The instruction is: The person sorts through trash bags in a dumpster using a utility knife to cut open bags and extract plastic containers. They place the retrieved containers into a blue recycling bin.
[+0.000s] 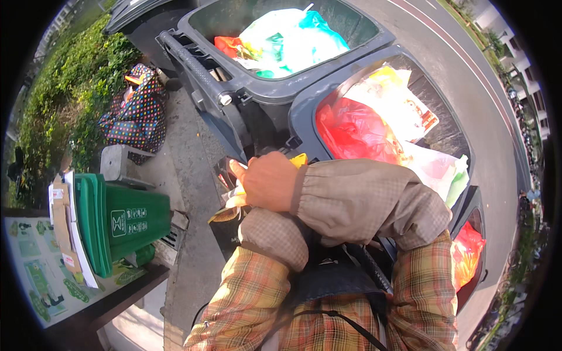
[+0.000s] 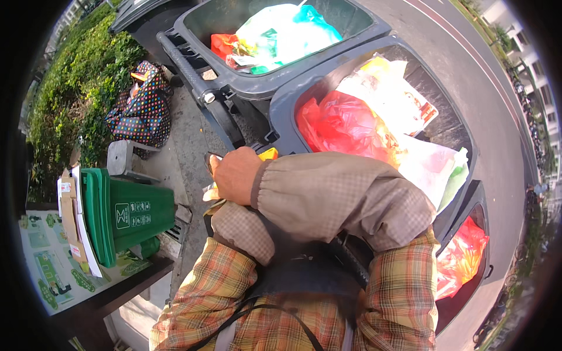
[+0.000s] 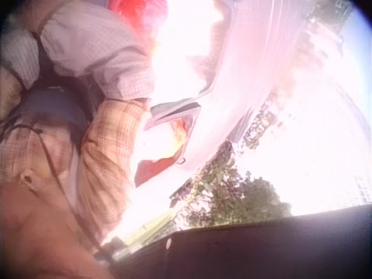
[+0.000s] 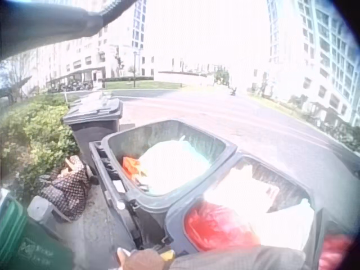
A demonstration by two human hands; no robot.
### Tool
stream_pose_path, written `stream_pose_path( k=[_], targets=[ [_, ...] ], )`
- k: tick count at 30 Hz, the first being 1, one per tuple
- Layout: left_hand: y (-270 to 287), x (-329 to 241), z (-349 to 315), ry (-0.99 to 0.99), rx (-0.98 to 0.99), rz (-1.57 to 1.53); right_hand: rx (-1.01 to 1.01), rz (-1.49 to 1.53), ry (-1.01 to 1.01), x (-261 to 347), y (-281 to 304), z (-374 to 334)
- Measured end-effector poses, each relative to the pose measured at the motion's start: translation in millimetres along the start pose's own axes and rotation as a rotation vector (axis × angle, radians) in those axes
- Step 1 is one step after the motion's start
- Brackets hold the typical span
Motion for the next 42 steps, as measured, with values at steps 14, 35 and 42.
stream_pose_path(
  k=[14,35,42],
  targets=[
    [1.2,-3.6,24.7,-0.248,0.213,0.172,-0.850,0.370,-0.281,-77.8,132.6,-242.2],
    [32.3,23.9,42.8,-0.070,0.319,0.106,-1.442,0.511,-1.887,81.5,-109.1,-773.3],
    [46.6,3.0,44.8,-0.077,0.269,-0.011,-1.524,0.268,-1.862,141.4,-104.9,-739.7]
  ],
)
Point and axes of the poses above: each hand's wrist, its own z-axis towards the middle knuckle, its own y-axis out of the back of the hand, x = y × z, the point moved 8 cm from there along z, towards the middle knuckle, and after that the axes turned 10 degrees about z, right-handed, at the moved point
